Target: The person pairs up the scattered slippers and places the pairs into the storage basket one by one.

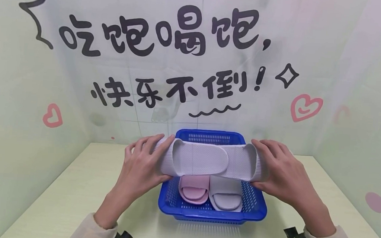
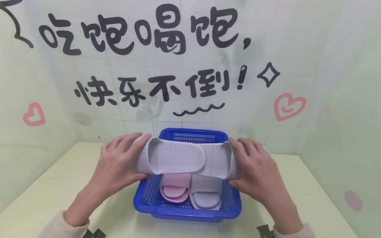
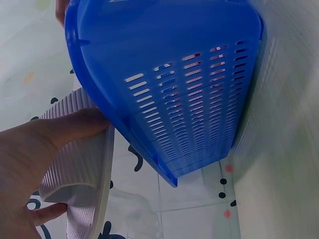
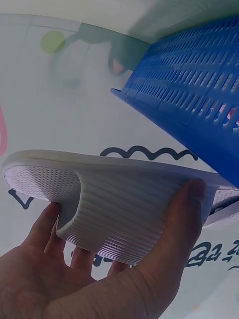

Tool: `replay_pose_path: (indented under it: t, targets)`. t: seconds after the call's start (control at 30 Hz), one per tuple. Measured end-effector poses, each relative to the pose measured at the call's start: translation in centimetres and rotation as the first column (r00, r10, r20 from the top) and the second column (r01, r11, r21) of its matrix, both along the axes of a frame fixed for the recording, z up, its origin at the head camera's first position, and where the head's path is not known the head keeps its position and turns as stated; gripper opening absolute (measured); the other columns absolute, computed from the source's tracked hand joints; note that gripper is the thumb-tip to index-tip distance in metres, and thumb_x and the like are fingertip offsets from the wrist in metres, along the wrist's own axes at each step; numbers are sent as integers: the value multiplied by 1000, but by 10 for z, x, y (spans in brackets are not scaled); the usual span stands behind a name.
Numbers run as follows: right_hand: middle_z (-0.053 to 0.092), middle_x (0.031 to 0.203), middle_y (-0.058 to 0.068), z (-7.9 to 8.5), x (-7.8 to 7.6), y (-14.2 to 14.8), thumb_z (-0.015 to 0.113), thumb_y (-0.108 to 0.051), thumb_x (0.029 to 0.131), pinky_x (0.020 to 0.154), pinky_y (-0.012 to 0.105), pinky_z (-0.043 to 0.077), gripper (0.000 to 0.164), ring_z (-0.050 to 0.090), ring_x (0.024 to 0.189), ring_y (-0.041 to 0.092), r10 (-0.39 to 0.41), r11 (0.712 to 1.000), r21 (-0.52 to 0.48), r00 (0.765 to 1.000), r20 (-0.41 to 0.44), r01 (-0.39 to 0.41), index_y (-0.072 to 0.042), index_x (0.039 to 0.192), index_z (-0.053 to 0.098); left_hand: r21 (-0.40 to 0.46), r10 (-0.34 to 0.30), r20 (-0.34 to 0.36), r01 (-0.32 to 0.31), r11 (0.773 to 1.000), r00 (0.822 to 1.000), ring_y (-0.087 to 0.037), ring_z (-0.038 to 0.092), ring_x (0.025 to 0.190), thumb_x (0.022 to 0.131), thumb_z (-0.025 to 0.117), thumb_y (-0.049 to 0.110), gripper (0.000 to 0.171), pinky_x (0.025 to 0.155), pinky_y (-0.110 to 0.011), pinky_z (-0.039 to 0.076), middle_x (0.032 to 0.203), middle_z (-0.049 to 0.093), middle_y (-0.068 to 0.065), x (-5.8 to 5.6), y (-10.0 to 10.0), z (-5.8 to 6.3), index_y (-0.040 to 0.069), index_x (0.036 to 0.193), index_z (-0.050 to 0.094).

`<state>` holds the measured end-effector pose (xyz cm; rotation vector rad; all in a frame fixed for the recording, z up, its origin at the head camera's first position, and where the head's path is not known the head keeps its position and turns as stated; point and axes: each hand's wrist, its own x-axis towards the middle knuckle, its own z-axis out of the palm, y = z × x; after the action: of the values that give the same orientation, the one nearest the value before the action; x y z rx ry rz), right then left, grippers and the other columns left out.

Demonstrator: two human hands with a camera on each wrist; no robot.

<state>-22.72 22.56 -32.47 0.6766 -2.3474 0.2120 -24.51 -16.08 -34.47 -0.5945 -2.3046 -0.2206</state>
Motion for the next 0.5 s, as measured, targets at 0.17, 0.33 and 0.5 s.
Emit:
replay_pose_path:
  t: [0.17,0.33,0.5]
  targets:
    - [60,135,14,0,0,-1,101,-38,52,73,53,61,108,56,121,36,-2,1000,-4,1000,8,2,-14,146,54,2,3,4,-3,1000,1000,-40,52,129,54,102,46,117,96,-65,45,148,54,-9,1,0,1,33,154,45]
    - [60,135,13,0,0,-1,102,-38,51,74,54,61,109,56,120,35,-4,1000,-4,1000,6,4,-15,146,53,1,-1,0,1,1000,1000,-40,52,129,53,102,46,117,97,-66,44,148,54,-9,1,0,2,34,155,45]
    - [61,134,13,-1,0,-1,100,-40,52,72,54,61,107,57,119,35,-6,1000,-12,1000,5,7,-15,146,54,2,-1,-1,1,1000,1000,-39,53,128,54,101,49,117,96,-66,45,147,54,-9,1,1,2,34,155,45]
